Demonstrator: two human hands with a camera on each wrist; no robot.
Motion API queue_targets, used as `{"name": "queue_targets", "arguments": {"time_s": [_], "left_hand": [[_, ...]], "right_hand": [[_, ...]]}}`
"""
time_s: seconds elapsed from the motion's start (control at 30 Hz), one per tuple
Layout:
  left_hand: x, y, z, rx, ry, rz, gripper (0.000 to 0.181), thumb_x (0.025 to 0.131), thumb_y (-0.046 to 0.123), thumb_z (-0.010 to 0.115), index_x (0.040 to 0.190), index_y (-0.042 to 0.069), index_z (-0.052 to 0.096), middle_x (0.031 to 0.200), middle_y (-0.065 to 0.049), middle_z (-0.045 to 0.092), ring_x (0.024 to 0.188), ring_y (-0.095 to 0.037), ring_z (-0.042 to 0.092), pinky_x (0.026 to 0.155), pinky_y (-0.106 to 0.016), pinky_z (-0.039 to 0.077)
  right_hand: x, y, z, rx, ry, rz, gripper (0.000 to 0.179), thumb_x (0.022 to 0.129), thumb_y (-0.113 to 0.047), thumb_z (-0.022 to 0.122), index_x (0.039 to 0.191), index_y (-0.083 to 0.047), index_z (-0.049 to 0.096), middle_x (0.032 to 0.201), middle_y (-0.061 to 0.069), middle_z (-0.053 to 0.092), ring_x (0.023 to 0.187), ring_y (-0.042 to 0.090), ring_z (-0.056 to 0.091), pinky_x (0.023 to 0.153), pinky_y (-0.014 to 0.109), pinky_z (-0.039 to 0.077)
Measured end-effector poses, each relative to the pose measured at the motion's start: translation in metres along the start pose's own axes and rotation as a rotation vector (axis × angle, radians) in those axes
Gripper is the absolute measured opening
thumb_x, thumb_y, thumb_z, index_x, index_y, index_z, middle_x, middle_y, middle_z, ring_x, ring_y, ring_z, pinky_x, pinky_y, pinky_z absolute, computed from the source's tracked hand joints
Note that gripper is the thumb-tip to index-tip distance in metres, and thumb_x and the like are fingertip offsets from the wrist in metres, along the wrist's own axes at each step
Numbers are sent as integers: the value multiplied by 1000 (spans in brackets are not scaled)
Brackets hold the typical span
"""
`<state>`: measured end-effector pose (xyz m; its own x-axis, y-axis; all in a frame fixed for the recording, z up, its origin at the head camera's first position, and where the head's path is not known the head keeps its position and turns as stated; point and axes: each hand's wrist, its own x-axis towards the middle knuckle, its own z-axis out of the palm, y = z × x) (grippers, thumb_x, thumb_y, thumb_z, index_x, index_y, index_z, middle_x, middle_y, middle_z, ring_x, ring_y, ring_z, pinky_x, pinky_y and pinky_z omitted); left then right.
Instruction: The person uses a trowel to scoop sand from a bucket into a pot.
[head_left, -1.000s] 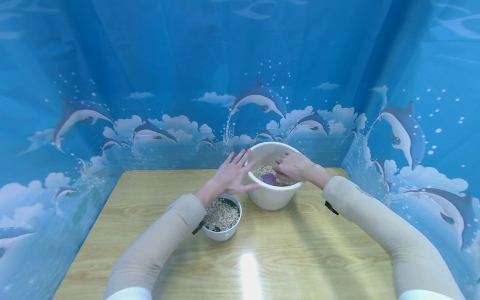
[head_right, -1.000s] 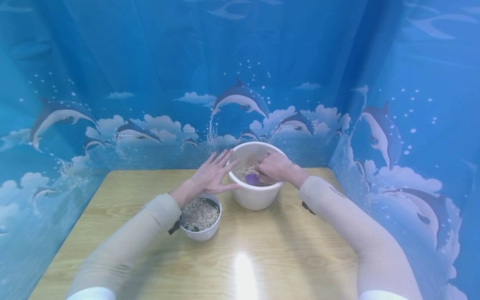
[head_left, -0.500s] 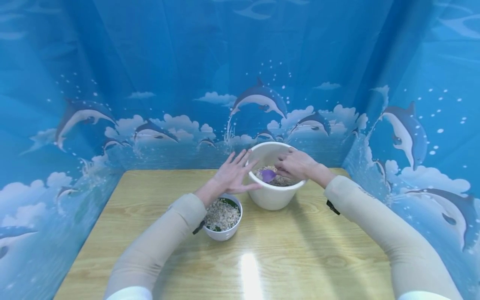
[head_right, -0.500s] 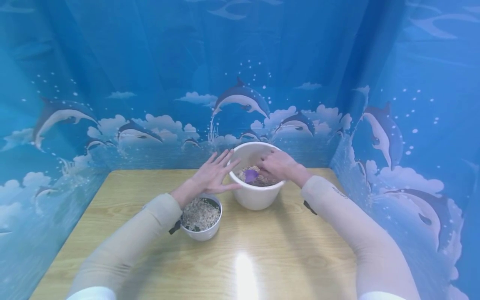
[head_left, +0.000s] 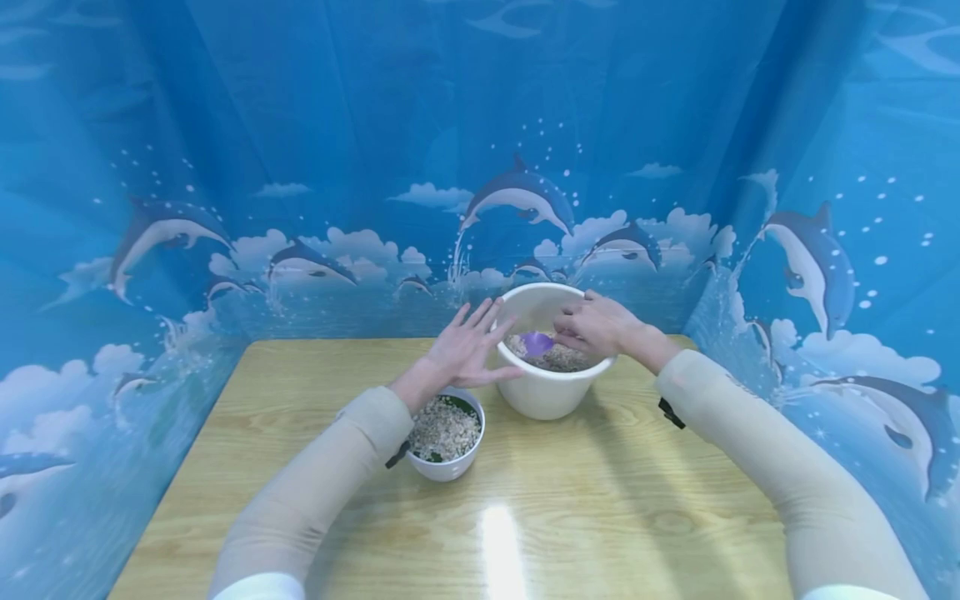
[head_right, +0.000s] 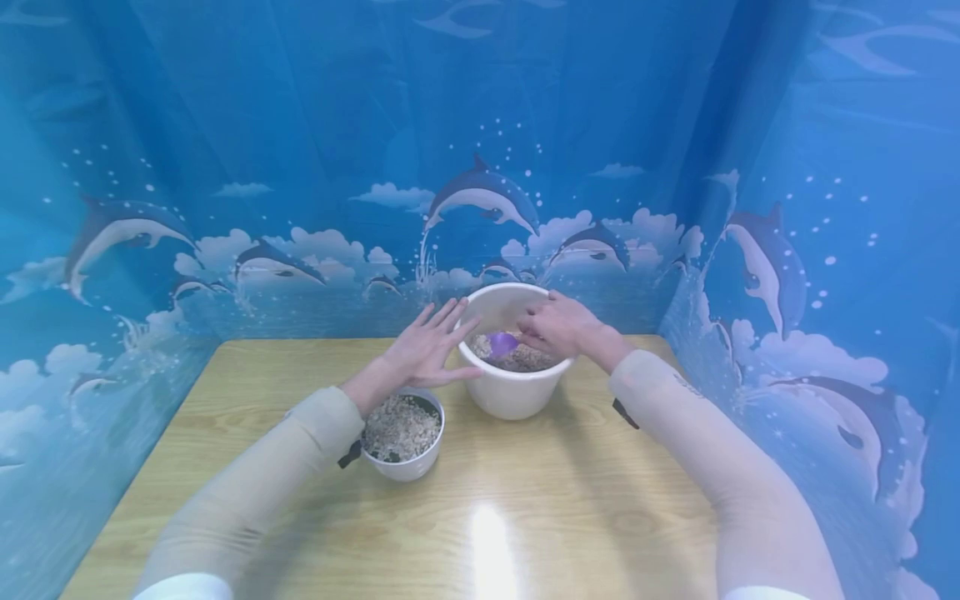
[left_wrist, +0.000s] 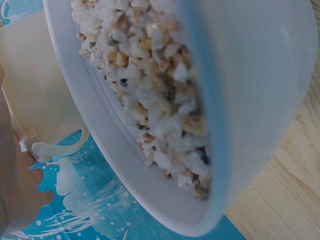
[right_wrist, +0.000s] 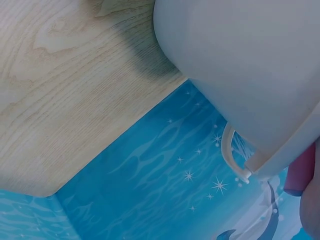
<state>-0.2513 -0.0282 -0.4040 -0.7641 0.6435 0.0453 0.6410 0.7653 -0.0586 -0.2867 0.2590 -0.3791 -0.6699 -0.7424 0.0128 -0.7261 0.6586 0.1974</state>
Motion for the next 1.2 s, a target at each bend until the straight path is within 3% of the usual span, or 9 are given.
{"name": "queue_targets", "arguments": {"time_s": [0.5, 0.9, 1.2], "left_hand": [[1, 0, 2, -14, 7, -2, 102, 97, 83, 37, 170, 15, 18, 179, -18, 6, 167, -37, 14, 137, -60, 14], [0, -1, 3, -21, 14, 2, 102, 97, 83, 37, 171, 16, 17, 179, -18, 7, 167, -37, 14, 136, -61, 15], [1, -1, 4, -18, 23, 7, 102, 97, 83, 37, 171, 16, 17, 179, -19, 8, 166, -39, 15, 136, -61, 14]], "right_hand": [[-12, 5, -1, 12, 124, 1, 22, 102, -39, 68, 104, -19, 74, 93, -2, 74, 80, 15, 62, 76, 32, 43], [-21, 7, -2, -44, 217, -46, 16, 97, -35, 75, 98, -19, 74, 87, -3, 70, 77, 15, 57, 74, 32, 40], [-29, 9, -5, -76, 224, -47, 20, 99, -38, 73, 101, -18, 75, 93, 1, 74, 84, 19, 62, 74, 33, 42]]}}
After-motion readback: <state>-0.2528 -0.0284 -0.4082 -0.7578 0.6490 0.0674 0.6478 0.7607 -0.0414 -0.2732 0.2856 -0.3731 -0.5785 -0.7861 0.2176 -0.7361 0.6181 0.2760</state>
